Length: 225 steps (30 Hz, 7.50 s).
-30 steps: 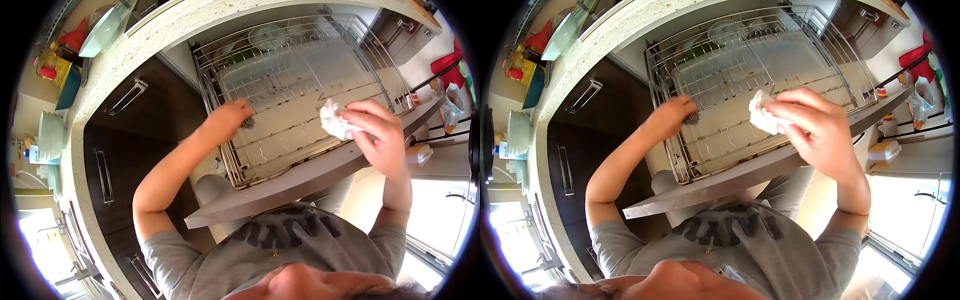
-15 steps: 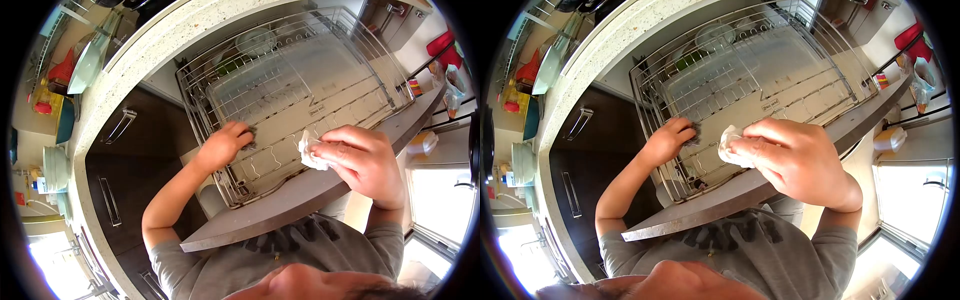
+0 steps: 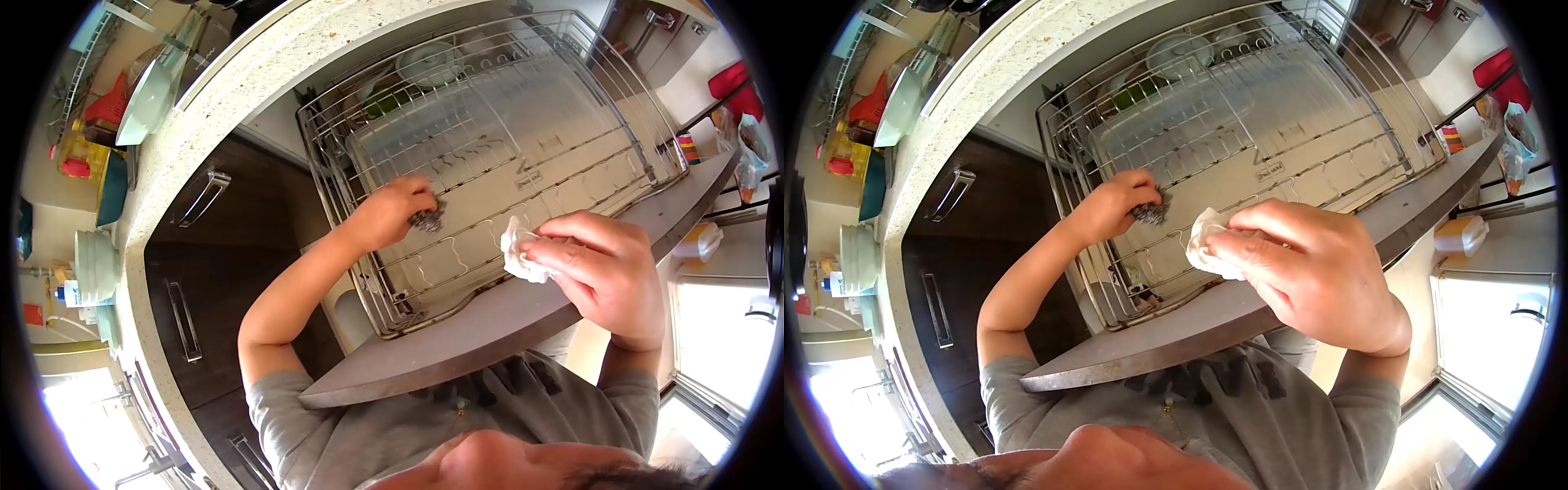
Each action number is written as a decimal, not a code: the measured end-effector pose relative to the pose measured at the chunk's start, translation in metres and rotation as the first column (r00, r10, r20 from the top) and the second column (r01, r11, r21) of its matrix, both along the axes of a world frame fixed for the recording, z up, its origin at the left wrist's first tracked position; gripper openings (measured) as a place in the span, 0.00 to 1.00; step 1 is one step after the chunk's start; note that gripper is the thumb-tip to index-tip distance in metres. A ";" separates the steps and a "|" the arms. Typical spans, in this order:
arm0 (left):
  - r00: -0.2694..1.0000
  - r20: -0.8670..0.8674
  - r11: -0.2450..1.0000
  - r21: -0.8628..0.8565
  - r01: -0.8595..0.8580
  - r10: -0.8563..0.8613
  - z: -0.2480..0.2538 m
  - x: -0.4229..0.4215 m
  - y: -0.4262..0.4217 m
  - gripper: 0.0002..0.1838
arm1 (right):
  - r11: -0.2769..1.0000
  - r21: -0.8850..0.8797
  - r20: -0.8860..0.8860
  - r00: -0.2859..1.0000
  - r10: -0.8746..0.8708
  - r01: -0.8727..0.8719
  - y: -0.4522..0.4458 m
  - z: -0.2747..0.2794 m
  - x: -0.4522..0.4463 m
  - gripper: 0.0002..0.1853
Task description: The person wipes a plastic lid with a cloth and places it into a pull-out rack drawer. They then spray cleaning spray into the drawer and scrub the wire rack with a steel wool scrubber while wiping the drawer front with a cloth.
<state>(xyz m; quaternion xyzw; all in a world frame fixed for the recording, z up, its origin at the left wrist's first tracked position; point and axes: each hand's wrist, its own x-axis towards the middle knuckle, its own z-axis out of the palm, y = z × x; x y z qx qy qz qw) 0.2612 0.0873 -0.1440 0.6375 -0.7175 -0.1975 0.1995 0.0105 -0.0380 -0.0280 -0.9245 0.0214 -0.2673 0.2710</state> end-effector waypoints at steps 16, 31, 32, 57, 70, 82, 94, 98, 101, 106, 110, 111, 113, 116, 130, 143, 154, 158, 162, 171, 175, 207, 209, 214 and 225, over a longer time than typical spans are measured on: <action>0.141 -0.990 0.997 -0.006 -0.083 0.006 0.083 -0.018 0.005 0.32 | 0.954 0.289 -0.409 0.912 0.044 0.084 -0.017 0.015 0.042 0.16; 0.305 -0.884 0.819 0.134 -0.559 0.353 0.052 0.002 0.035 0.27 | 0.975 0.176 -0.493 0.846 0.204 -0.133 -0.001 0.001 0.121 0.29; 0.322 -0.843 0.748 0.134 -0.650 0.431 0.043 0.011 0.041 0.24 | 0.971 0.161 -0.464 0.855 0.233 -0.177 -0.013 -0.006 0.125 0.27; 0.038 -0.929 0.443 0.139 -0.886 0.367 -0.061 0.023 0.078 0.06 | 0.856 -0.302 -0.750 0.659 0.059 -0.420 -0.039 -0.106 0.145 0.16; 0.050 -0.940 0.470 0.123 -0.874 0.338 -0.069 0.028 0.077 0.06 | 0.811 -0.388 -0.742 0.670 0.007 -0.438 -0.025 -0.099 0.146 0.13; 0.061 -0.932 0.470 0.123 -0.874 0.358 -0.067 0.028 0.079 0.08 | 0.787 -0.373 -0.785 0.620 0.014 -0.491 -0.017 -0.096 0.158 0.14; 0.038 -0.947 0.479 0.127 -0.869 0.319 -0.067 0.026 0.079 0.07 | 0.855 -0.366 -0.802 0.591 -0.089 -0.368 -0.068 -0.071 0.136 0.15; 0.055 -0.941 0.481 0.120 -0.868 0.333 -0.067 0.027 0.080 0.07 | 0.795 -0.291 -0.809 0.581 0.093 -0.533 -0.022 -0.090 0.153 0.15; 0.039 -0.944 0.490 0.134 -0.861 0.327 -0.068 0.028 0.080 0.07 | 0.618 -0.412 -0.784 0.606 0.134 -0.669 -0.023 -0.107 0.153 0.14; 0.040 -0.954 0.487 0.115 -0.866 0.298 -0.068 0.026 0.079 0.08 | 0.892 -0.167 -0.960 0.274 -0.051 -0.421 -0.065 -0.080 0.159 0.16; 0.056 -0.941 0.466 0.113 -0.878 0.333 -0.068 0.025 0.080 0.08 | 0.975 -0.125 -0.901 0.432 -0.033 -0.186 -0.057 -0.069 0.210 0.15; 0.047 -0.941 0.478 0.127 -0.869 0.336 -0.064 0.023 0.081 0.08 | 0.903 -0.302 -0.800 0.596 -0.066 -0.306 -0.066 -0.094 0.219 0.14; 0.046 -0.942 0.482 0.129 -0.867 0.334 -0.061 0.023 0.081 0.08 | 0.784 -0.516 -0.641 0.763 -0.086 -0.345 -0.070 -0.126 0.229 0.13; 0.038 -0.940 0.484 0.139 -0.864 0.338 -0.061 0.023 0.081 0.08 | 0.785 -0.493 -0.630 0.777 -0.025 -0.374 -0.074 -0.161 0.232 0.11; 0.034 -0.949 0.499 0.135 -0.856 0.315 -0.064 0.022 0.082 0.09 | 0.876 -0.382 -0.568 0.822 0.029 -0.295 -0.077 -0.171 0.243 0.18; 0.029 -0.954 0.501 0.130 -0.856 0.297 -0.061 0.023 0.082 0.09 | 0.829 -0.426 -0.718 0.693 -0.066 -0.363 -0.079 -0.183 0.249 0.11; 0.025 -0.953 0.494 0.133 -0.859 0.301 -0.065 0.025 0.081 0.09 | 0.773 -0.398 -0.751 0.660 0.034 -0.494 -0.074 -0.169 0.249 0.08; 0.021 -0.949 0.491 0.144 -0.859 0.316 -0.065 0.026 0.081 0.09 | 0.806 -0.467 -0.590 0.807 0.023 -0.364 -0.058 -0.160 0.270 0.08; 0.041 -0.954 0.488 0.115 -0.865 0.298 -0.062 0.026 0.080 0.09 | 0.806 -0.384 -0.753 0.658 0.008 -0.450 -0.053 -0.182 0.258 0.09; 0.038 -0.953 0.487 0.118 -0.866 0.299 -0.065 0.025 0.081 0.09 | 0.787 -0.446 -0.674 0.739 0.018 -0.426 -0.052 -0.179 0.258 0.08; 0.025 -0.948 0.478 0.137 -0.868 0.317 -0.065 0.025 0.080 0.09 | 0.877 -0.270 -0.845 0.534 -0.018 -0.398 -0.052 -0.148 0.276 0.11; 0.048 -0.952 0.468 0.105 -0.878 0.303 -0.070 0.026 0.080 0.10 | 0.508 -0.650 -0.507 0.820 0.264 -0.565 -0.017 -0.174 0.288 0.05; 0.040 -0.948 0.472 0.120 -0.873 0.316 -0.068 0.026 0.080 0.10 | 0.719 -0.440 -0.583 0.780 0.228 -0.539 -0.006 -0.193 0.279 0.05; 0.061 -0.949 0.487 0.103 -0.868 0.310 -0.070 0.028 0.078 0.09 | 0.670 -0.266 -0.856 0.490 0.167 -0.693 0.001 -0.154 0.283 0.06; -0.014 -0.960 0.485 0.153 -0.861 0.279 -0.063 0.022 0.079 0.11 | 0.776 -0.199 -0.802 0.555 0.223 -0.599 0.001 -0.134 0.295 0.07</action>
